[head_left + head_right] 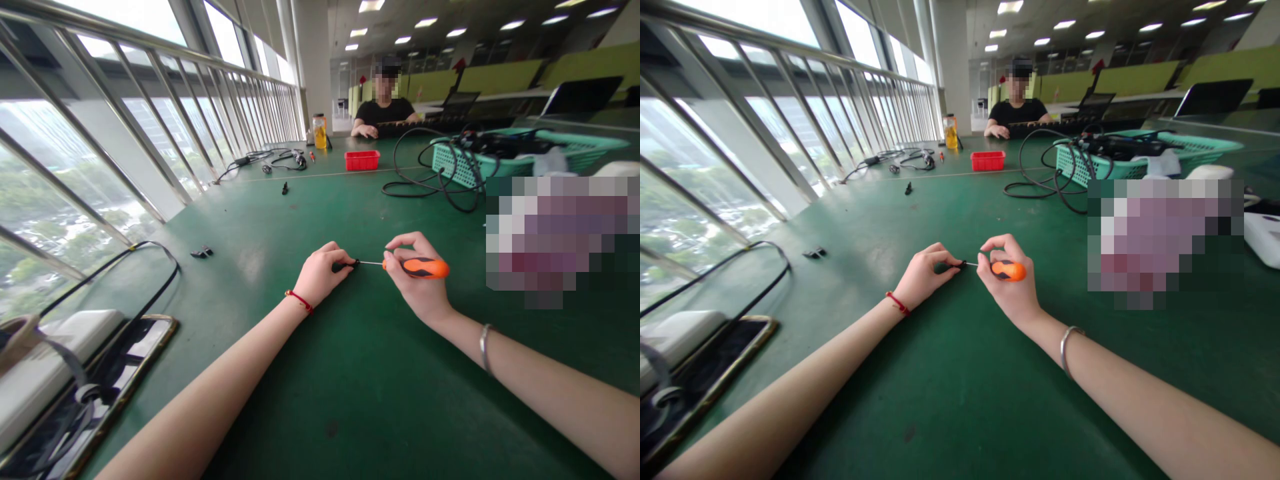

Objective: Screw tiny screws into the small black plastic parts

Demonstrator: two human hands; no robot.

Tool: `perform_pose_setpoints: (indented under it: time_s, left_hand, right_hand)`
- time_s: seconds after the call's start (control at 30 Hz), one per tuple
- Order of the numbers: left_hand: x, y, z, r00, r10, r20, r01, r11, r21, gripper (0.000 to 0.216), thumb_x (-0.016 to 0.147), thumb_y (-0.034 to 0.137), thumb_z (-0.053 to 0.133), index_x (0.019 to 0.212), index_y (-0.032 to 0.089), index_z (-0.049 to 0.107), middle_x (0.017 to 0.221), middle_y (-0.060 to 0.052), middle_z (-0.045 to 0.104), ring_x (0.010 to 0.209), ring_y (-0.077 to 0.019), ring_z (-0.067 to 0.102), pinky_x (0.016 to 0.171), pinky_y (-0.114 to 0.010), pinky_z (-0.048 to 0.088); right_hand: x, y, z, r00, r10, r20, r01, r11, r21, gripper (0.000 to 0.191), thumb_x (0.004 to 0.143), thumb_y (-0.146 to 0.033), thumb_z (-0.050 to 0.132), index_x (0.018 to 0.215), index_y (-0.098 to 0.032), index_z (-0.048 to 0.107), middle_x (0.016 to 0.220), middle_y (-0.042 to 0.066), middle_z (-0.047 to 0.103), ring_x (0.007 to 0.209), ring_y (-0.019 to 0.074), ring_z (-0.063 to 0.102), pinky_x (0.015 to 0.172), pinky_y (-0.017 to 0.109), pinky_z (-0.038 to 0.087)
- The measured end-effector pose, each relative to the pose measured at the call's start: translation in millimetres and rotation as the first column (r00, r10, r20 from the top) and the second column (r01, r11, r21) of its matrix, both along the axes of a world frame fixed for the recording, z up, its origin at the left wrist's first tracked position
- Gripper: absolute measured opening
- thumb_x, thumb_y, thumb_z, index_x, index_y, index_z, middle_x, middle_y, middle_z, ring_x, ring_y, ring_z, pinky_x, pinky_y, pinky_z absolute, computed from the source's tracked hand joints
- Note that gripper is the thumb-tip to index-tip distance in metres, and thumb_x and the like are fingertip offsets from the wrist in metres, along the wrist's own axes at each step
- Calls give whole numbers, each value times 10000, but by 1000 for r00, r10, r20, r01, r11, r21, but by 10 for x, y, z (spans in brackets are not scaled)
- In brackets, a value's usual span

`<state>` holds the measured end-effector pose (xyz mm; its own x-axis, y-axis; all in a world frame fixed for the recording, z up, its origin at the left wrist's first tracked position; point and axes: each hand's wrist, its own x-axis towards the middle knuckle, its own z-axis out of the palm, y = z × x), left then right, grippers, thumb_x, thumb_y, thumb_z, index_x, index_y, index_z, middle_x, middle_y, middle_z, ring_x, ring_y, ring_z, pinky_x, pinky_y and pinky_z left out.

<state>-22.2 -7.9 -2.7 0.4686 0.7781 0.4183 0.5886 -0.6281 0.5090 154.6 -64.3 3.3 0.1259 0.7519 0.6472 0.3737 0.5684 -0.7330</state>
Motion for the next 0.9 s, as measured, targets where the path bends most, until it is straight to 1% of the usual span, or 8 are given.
perform_pose_setpoints:
  time_s: [0.13,0.2,0.27,0.37,0.47,0.67,0.8,0.9]
  left_hand:
    - [1,-3,4,1000,1,-1,-1,1000,-2,118,765,167,605,827,198,701,854,-14,617,778,-138,615,755,-257,493]
    - [0,-3,5,1000,-2,1,2,1000,-2,116,766,167,605,824,197,701,856,-13,618,780,-135,614,755,-254,490]
    - [-1,-2,4,1000,-4,0,4,1000,1,114,771,171,602,823,196,701,858,-14,619,778,-134,614,748,-252,488]
    - [-2,1,2,1000,-6,-6,6,1000,8,112,773,174,603,819,196,703,859,-14,620,774,-133,611,746,-253,487]
    - [-2,5,0,1000,-3,-7,3,1000,8,112,771,174,607,820,201,703,861,-13,620,778,-133,610,751,-254,490]
    - [-1,6,-4,1000,0,-5,0,1000,5,111,768,178,616,822,200,711,852,-14,620,774,-134,609,750,-253,487]
    - [-2,3,-11,1000,11,-4,-11,1000,20,107,770,194,621,817,207,716,845,-8,626,762,-130,607,733,-251,482]
    - [-2,-2,-8,1000,19,-13,-18,999,29,108,768,193,622,814,210,718,843,-5,631,762,-131,608,739,-254,483]
  right_hand:
    - [3,48,-24,998,-43,-42,48,992,114,271,736,-189,609,955,-228,453,683,-53,465,564,113,475,595,286,443]
    - [8,55,-33,997,-65,-37,69,990,122,307,728,-196,611,981,-233,442,721,-43,454,612,122,480,608,287,443]
    - [11,39,-28,997,-73,-18,74,995,72,266,748,-225,606,958,-238,443,639,-69,410,551,116,453,578,280,420]
    - [7,-9,-3,998,-60,32,60,998,2,118,801,-274,576,803,-229,466,539,-81,387,452,100,434,526,274,374]
    - [-3,-26,10,999,-28,40,28,1000,10,101,803,-246,573,801,-224,475,532,-80,406,440,96,439,513,270,371]
    - [-1,39,-31,997,-68,-38,73,985,159,298,681,-159,630,904,-221,443,822,-13,468,680,117,503,626,274,450]
    - [9,14,-33,999,-39,24,38,998,45,182,763,-222,590,860,-226,436,572,-87,399,487,89,425,534,247,391]
    - [6,-24,-18,993,-44,106,43,999,7,125,814,-260,551,750,-217,453,477,-89,403,415,82,425,504,249,357]
